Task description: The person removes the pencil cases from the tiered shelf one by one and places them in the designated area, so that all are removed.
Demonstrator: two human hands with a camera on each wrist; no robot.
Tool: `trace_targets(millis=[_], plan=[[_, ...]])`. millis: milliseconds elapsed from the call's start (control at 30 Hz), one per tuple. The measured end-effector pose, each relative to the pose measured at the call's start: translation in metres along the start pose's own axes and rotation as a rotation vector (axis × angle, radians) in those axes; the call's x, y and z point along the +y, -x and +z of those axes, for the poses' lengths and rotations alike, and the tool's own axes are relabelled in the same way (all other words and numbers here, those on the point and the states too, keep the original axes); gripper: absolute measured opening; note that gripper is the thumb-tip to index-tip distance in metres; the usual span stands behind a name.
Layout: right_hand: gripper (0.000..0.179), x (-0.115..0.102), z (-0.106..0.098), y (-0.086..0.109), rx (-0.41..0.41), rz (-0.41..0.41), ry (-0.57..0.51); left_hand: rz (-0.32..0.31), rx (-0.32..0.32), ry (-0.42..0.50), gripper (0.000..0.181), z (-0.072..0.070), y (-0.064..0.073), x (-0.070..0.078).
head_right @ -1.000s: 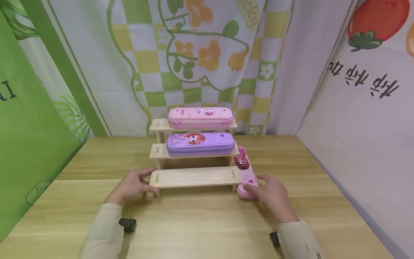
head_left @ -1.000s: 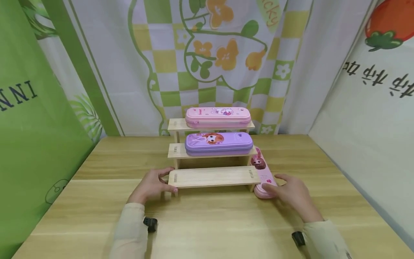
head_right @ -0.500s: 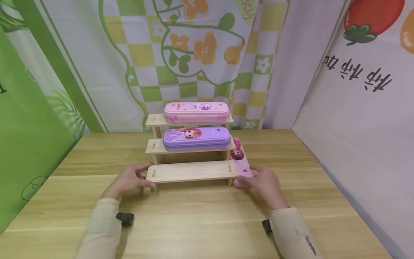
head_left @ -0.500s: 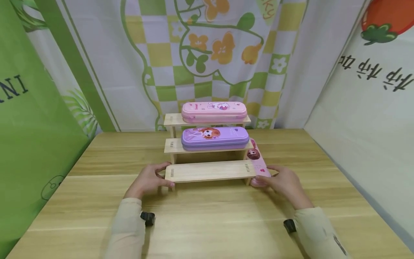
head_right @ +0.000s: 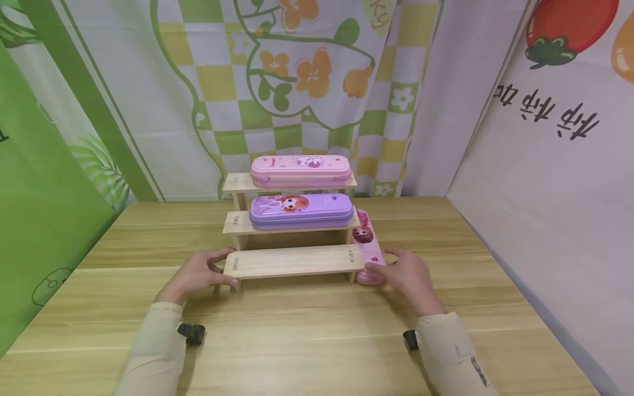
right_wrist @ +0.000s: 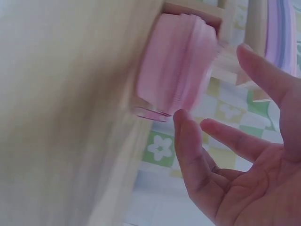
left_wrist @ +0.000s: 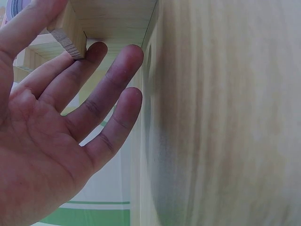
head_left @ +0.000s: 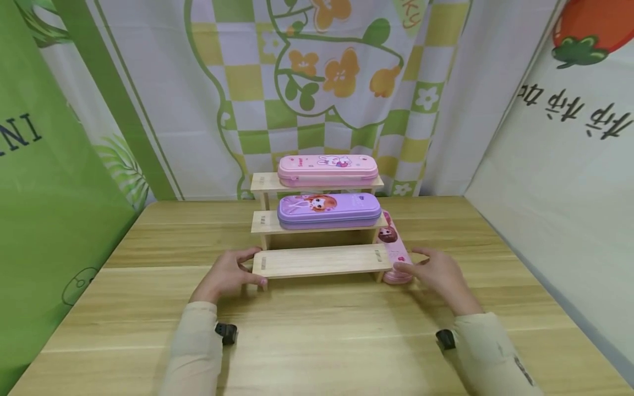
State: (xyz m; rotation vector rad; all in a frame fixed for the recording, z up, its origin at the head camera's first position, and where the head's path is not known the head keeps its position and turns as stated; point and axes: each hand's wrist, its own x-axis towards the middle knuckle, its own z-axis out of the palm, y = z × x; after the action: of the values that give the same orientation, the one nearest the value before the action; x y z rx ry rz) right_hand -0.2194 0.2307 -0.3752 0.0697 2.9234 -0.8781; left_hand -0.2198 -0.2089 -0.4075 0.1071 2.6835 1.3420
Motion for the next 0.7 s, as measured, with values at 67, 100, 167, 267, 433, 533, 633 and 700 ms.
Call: trace_targets(millis=[67, 100, 167, 267, 433, 533, 633, 700], plan=[[0.088, -0.004, -0.003, -0.002, 0.015, -0.029, 0.003, -0.004, 0.003, -0.003, 0.084, -0.001, 0.001, 0.0], [0.087, -0.008, -0.004, -0.003, 0.023, -0.048, -0.002, -0.008, 0.005, -0.005, 0.084, -0.002, 0.002, -0.001], [0.085, -0.014, -0.006, -0.006, 0.043, -0.089, -0.032, -0.016, 0.006, -0.005, 0.084, -0.004, 0.004, -0.002], [0.081, -0.024, -0.008, -0.011, 0.061, -0.13, -0.104, -0.024, 0.01, -0.001, 0.084, -0.007, 0.007, -0.003], [0.077, -0.041, -0.01, -0.024, 0.069, -0.198, -0.233, -0.025, 0.018, 0.013, 0.083, -0.009, 0.01, -0.004], [0.078, -0.049, -0.014, -0.031, 0.063, -0.219, -0.288, -0.025, 0.022, 0.018, 0.083, -0.008, 0.009, -0.005], [0.081, -0.053, -0.019, -0.038, 0.049, -0.217, -0.328, -0.018, 0.022, 0.026, 0.082, -0.003, 0.003, -0.004], [0.083, -0.054, -0.022, -0.04, 0.044, -0.21, -0.343, -0.007, 0.015, 0.028, 0.082, 0.001, -0.002, -0.003]])
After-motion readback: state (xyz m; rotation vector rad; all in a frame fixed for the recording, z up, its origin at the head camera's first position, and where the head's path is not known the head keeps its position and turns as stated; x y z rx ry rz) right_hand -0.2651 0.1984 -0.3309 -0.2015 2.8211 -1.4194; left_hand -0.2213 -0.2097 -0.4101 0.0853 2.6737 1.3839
